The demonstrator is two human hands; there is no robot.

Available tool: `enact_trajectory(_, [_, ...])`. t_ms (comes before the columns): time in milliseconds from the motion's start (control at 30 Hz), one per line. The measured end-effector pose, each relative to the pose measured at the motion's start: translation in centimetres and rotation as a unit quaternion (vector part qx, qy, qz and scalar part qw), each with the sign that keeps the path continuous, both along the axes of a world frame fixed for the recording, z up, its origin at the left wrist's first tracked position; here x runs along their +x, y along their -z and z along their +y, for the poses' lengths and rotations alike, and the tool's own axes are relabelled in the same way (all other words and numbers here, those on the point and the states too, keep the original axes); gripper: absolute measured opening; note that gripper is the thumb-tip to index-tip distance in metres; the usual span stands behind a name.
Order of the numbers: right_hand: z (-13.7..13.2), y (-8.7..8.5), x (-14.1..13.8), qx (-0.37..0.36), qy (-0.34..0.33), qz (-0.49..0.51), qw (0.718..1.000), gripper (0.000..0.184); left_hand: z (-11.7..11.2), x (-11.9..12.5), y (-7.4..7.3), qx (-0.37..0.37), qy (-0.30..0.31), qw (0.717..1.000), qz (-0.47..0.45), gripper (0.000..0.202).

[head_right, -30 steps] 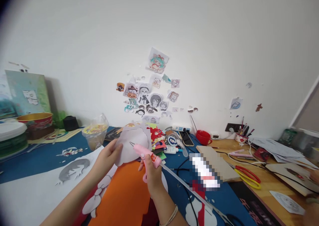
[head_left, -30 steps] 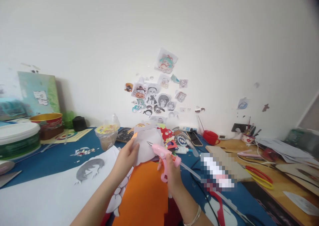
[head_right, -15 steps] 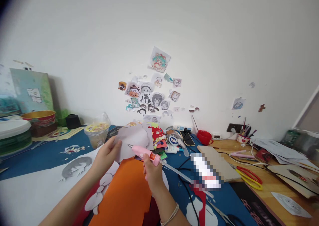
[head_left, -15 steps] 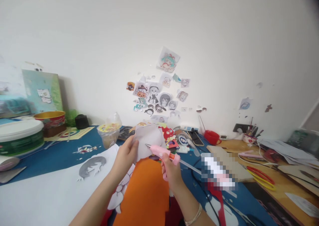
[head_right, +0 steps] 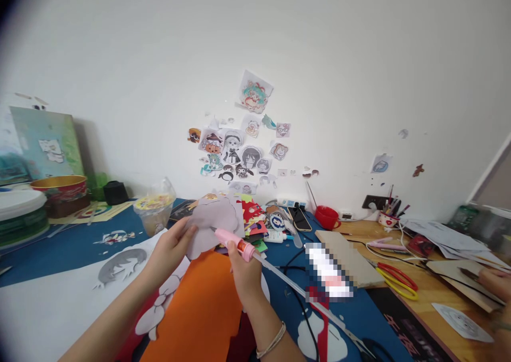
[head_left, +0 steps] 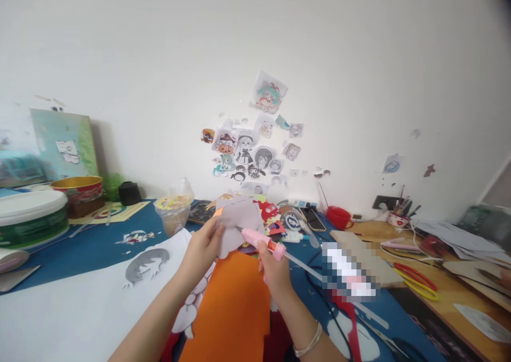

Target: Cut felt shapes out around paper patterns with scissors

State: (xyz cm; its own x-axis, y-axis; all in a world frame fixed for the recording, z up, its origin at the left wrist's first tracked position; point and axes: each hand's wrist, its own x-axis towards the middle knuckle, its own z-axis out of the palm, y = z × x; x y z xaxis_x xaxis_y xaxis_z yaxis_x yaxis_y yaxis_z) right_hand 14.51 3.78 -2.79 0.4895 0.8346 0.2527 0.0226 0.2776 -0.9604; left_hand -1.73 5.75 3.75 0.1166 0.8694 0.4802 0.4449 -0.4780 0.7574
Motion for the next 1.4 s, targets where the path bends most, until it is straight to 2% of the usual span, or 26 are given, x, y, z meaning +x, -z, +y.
enact_trajectory(167, [-0.9,-0.9,0.2,-0.014,-0.01,-0.007,1.0,0.038,0.3,-0.1,0.0,-0.012,-0.038,0.999,-0.011,0.04])
enact_trajectory(267, [-1.5,-2.0,0.1,0.013,-0.039,0.019,0.999,0.034,0.4,-0.3,0.0,-0.024,-0.071,0.997,-0.013,0.038])
enact_trajectory(400, [-2.0,-3.0,0.0,0.04,-0.052,0.033,0.997,0.031,0.5,-0.4,0.0,-0.029,-0.077,0.997,-0.011,0.037])
enact_trajectory(533, [-1.8,-2.7,0.1,0.052,-0.057,0.02,0.997,0.032,0.6,-0.5,0.1,-0.03,-0.071,0.997,-0.012,0.037])
enact_trajectory(833, [-1.7,-2.8,0.3,0.029,-0.06,0.022,0.997,0.038,0.4,-0.4,-0.2,-0.029,-0.067,0.997,-0.005,0.036])
enact_trajectory(1133, [-1.3,-1.6,0.4,0.002,-0.067,0.02,0.998,0.043,0.2,-0.4,-0.1,-0.028,-0.053,0.998,-0.004,0.036])
enact_trajectory(1400, [-1.4,-2.1,0.1,-0.017,-0.055,0.019,0.998,0.043,-0.1,-0.3,-0.3,-0.023,-0.046,0.999,-0.007,0.038])
